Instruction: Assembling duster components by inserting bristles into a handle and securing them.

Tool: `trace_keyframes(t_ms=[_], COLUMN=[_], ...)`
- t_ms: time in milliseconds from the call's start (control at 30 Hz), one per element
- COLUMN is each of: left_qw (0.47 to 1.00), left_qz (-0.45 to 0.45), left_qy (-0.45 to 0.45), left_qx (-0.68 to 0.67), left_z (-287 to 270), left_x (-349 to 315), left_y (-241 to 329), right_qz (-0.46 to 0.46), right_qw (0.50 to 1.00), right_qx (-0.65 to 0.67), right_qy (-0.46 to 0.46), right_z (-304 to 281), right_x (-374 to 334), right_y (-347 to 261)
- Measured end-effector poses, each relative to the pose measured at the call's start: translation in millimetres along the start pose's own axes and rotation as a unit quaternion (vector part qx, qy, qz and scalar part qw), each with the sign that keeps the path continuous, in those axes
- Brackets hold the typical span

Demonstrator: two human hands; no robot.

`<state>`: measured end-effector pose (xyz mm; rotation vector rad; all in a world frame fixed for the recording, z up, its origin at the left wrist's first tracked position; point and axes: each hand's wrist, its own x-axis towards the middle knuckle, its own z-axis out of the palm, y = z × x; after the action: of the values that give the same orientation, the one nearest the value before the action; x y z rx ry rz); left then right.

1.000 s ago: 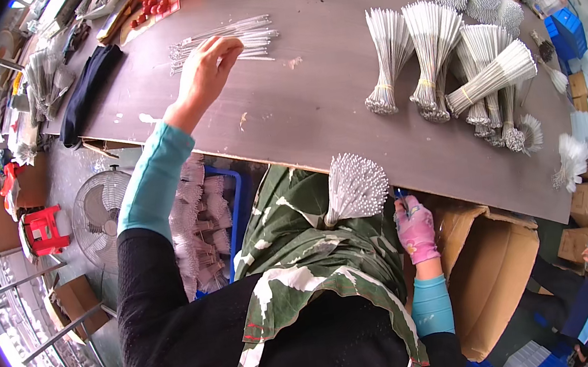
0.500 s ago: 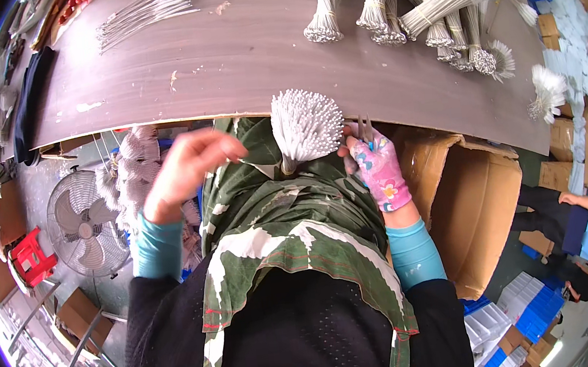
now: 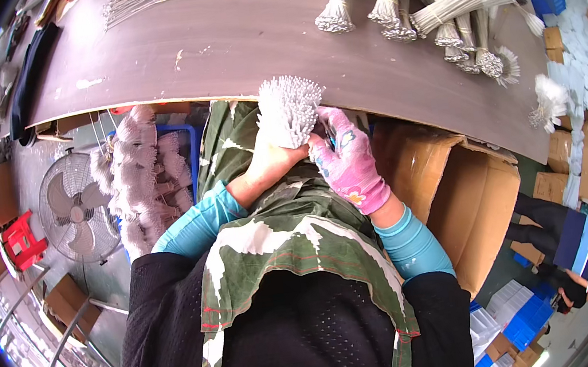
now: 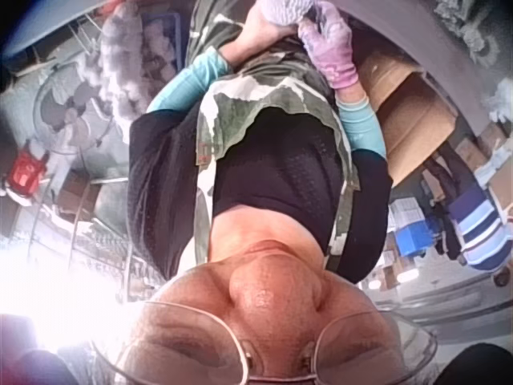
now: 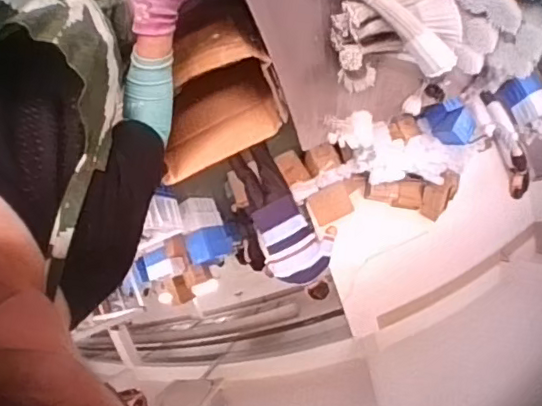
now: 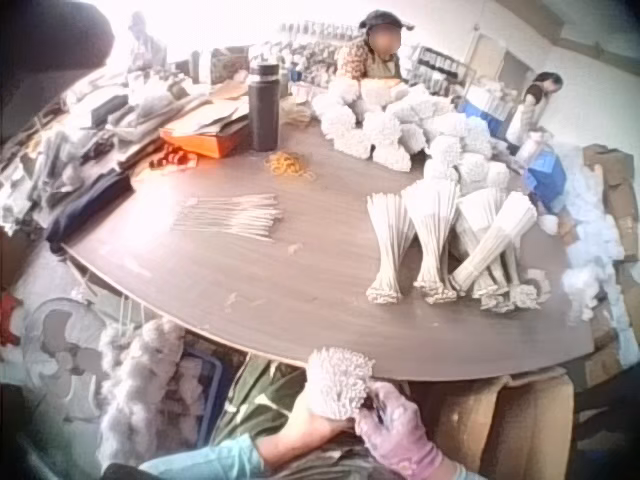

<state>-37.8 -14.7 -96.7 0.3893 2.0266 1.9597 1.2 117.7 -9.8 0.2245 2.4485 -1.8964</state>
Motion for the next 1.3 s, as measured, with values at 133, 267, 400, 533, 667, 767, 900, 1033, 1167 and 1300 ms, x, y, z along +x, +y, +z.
trace_keyframes(t_ms=[133,267,400,533,667,767,900,1033,1167,1300], left_qw=[0.966,0.955,0.965,0.975,0.964,0.976,0.966,0.983,0.996,0.993], left_qz=[0.109,0.091,0.102,0.123,0.155,0.142,0.151,0.124,0.048,0.107], left_qy=[0.004,-0.017,-0.06,-0.008,-0.019,-0.028,-0.058,-0.052,-0.07,-0.056], left_qx=[0.234,0.281,0.234,0.182,0.215,0.165,0.202,0.122,-0.039,0.009], left_z=[-3.6,-6.0,-7.9,-5.7,-7.3,-6.9,-14.4,-12.7,-13.0,-12.9], left_x=[7.5,14.8,14.6,12.3,15.1,14.0,16.5,19.1,14.2,11.1], left_y=[-15.4,-10.9,-15.6,-14.7,-7.4,-12.6,-7.5,-9.6,-13.9,-13.6], right_qz=[0.011,0.042,0.188,0.265,0.28,0.239,0.14,0.145,0.045,0.22], right_qw=[0.998,0.996,0.974,0.943,0.93,0.933,0.935,0.943,0.96,0.934], right_qx=[-0.062,-0.058,0.013,0.044,-0.025,-0.088,-0.107,-0.033,-0.087,-0.051], right_qy=[-0.028,-0.055,-0.128,-0.199,-0.235,-0.256,-0.309,-0.298,-0.261,-0.277], right_z=[3.1,-9.0,-41.0,-62.8,-59.0,-54.8,-44.8,-26.9,-12.4,-32.7], right_x=[8.7,16.7,22.0,32.4,52.6,65.5,79.1,83.0,81.7,83.4], right_y=[-14.8,-8.6,-27.5,-46.9,-80.8,-85.9,-85.4,-91.7,-77.2,-96.4])
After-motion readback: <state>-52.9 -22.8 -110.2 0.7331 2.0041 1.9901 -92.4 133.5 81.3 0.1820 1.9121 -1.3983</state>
